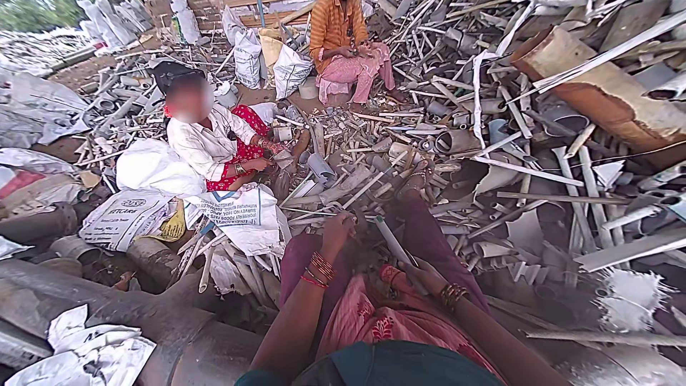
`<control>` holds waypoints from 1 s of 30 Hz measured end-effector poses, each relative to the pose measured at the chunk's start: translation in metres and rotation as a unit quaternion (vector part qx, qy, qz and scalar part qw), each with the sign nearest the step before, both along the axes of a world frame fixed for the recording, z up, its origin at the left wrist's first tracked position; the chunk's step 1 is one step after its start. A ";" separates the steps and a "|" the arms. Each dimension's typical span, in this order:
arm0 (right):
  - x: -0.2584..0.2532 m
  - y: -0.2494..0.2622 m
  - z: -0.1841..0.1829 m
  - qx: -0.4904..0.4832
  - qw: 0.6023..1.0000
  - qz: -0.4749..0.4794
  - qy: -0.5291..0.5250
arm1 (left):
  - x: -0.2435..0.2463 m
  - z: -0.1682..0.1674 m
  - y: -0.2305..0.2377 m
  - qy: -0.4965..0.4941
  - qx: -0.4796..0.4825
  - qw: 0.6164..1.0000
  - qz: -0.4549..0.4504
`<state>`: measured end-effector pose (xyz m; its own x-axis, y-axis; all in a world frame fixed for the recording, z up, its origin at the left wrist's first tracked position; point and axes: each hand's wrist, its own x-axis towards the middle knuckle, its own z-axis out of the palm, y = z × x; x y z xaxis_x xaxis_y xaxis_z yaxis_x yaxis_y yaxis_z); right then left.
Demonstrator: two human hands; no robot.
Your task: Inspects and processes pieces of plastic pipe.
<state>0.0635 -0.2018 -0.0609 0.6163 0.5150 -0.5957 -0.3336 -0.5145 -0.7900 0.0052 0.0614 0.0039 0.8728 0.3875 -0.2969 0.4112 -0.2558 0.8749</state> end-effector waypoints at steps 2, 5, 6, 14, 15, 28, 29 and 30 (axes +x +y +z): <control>0.000 -0.001 0.001 -0.002 1.000 0.000 0.003 | 0.001 -0.003 0.001 0.003 0.009 1.000 0.000; -0.002 -0.002 0.001 -0.006 1.000 -0.001 0.008 | 0.000 -0.005 0.001 0.016 0.024 1.000 -0.001; -0.001 -0.002 0.000 -0.005 1.000 -0.003 0.006 | 0.000 -0.005 0.002 0.017 0.028 0.999 0.001; 0.000 -0.001 -0.001 -0.001 1.000 -0.005 0.013 | 0.000 -0.003 0.000 0.027 -0.020 0.999 0.029; 0.000 -0.001 0.000 -0.003 1.000 -0.001 0.015 | 0.000 -0.003 0.000 0.030 -0.022 0.999 0.032; 0.001 -0.002 -0.002 -0.003 1.000 0.008 0.005 | -0.002 0.001 -0.003 0.007 -0.047 0.998 0.043; 0.001 -0.002 -0.002 -0.003 1.000 0.007 0.004 | -0.002 0.002 -0.003 0.005 -0.050 0.998 0.044; 0.001 -0.002 -0.002 -0.003 1.000 0.006 0.003 | -0.002 0.002 -0.003 0.004 -0.054 0.998 0.043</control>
<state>0.0641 -0.2039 -0.0629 0.6067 0.5183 -0.6028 -0.3324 -0.5234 -0.7846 0.0028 0.0581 0.0059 0.8357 0.4258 -0.3468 0.4337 -0.1243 0.8925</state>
